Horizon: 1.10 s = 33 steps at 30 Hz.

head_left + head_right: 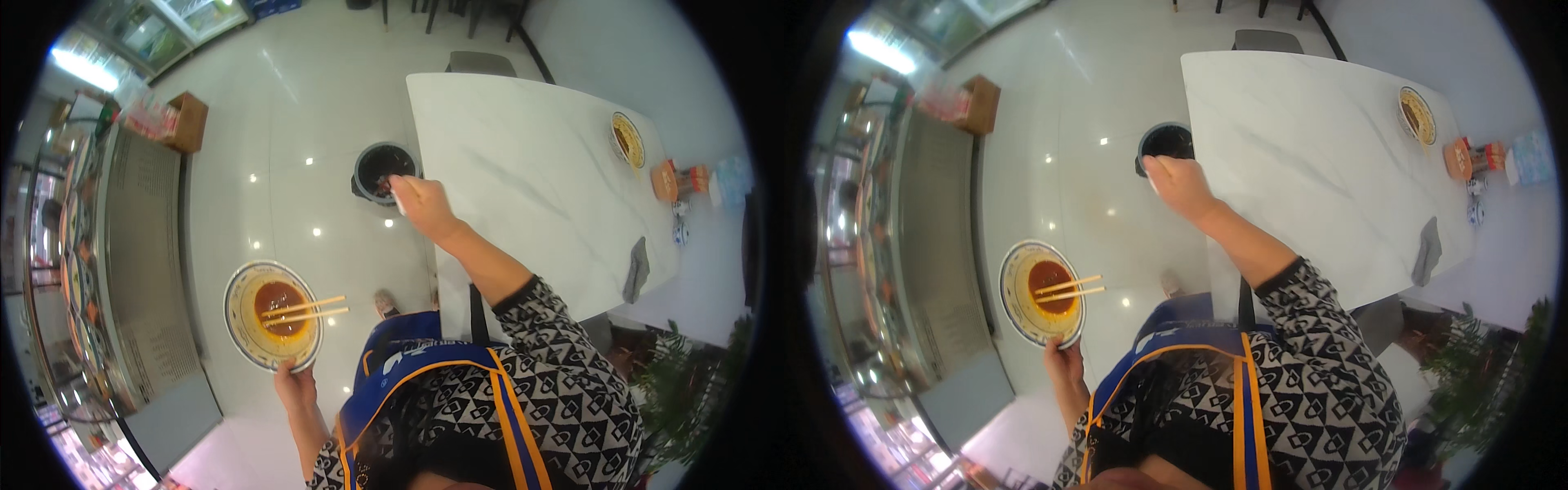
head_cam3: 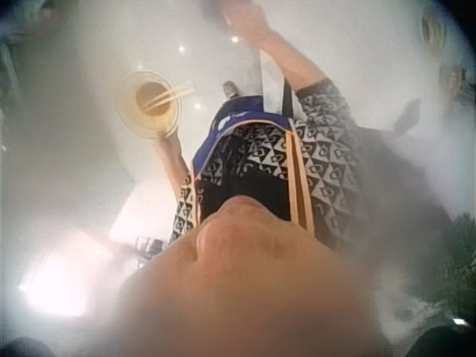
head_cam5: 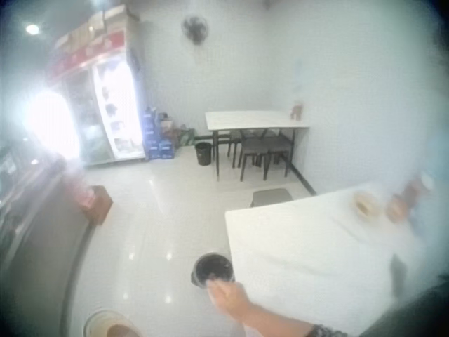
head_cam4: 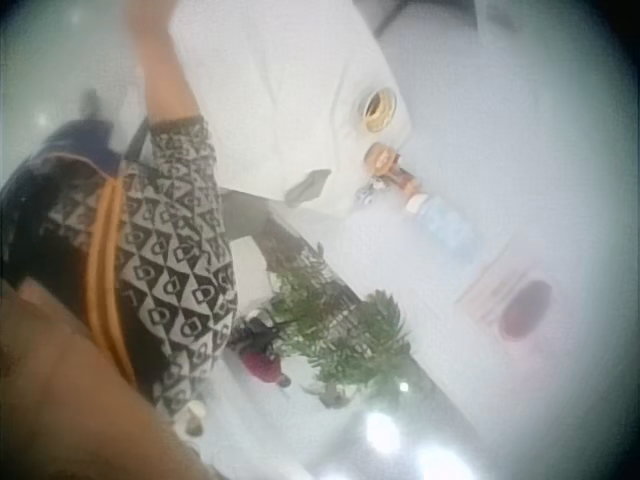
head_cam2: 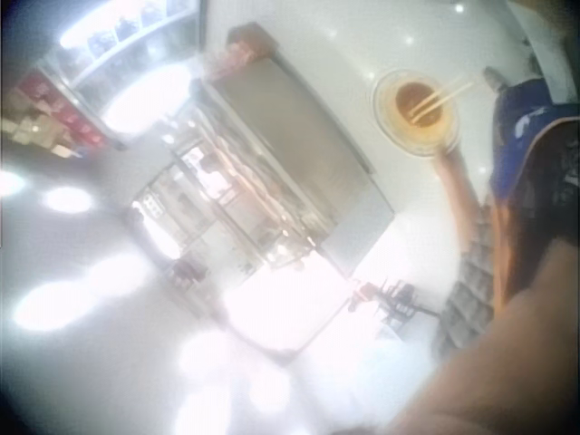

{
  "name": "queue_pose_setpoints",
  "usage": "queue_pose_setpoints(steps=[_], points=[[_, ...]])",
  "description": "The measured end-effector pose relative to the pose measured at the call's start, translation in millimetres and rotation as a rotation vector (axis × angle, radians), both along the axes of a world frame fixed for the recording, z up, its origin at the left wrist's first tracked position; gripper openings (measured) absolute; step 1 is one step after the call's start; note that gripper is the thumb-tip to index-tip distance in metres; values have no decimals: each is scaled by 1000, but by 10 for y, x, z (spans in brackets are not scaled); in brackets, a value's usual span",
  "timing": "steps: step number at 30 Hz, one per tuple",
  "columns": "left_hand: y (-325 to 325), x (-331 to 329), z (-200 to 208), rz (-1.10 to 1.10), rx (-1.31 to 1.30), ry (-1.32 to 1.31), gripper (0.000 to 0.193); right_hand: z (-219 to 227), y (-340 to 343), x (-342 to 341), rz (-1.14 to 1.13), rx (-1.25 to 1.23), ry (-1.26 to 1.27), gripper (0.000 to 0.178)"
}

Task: The person clears a dining table by removing a cup and wiping the surface with a cloth. They then carry two bowls and chopsticks to the kitchen sink, pour out remaining liquid, and scrub the bowls and chopsticks with a sponge.

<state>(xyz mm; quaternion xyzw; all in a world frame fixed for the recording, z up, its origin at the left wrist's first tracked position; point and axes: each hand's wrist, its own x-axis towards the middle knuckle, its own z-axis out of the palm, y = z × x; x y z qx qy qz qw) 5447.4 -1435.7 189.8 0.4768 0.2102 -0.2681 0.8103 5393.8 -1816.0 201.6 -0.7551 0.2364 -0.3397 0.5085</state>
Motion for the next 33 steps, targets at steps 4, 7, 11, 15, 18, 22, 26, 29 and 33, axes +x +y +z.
queue_pose_setpoints(steps=[4, 7, 11, 15, 18, 22, 26, 29, 33], points=[[116, 144, -59, -12, -20, -16, 57, -375, -343, 691, -171, -97, 191, 19], [234, 260, -159, -38, 11, -56, 57, -774, -570, 921, -200, -268, 656, 40], [380, 478, -284, -130, 13, -63, 43, -1075, -610, 875, -146, -255, 813, 55], [347, 628, -366, -250, 39, -69, 41, -1006, -596, 451, -77, -96, 578, 36], [127, 621, -403, -319, 42, -90, 41, -913, -607, -74, -102, 82, 406, 25], [-385, 491, -449, -385, 40, -47, 40, -918, -789, -1017, -336, -84, 232, 19], [-958, -17, -469, -448, 64, -20, 50, -1074, -1136, -2122, -514, 188, 191, 18], [-1446, -496, -445, -474, -18, -15, 51, -1227, -1395, -2906, -597, 311, 199, 19], [-2153, -1146, -489, -661, 242, -246, 48, -1365, -1613, -3954, -596, 411, 173, 19]])
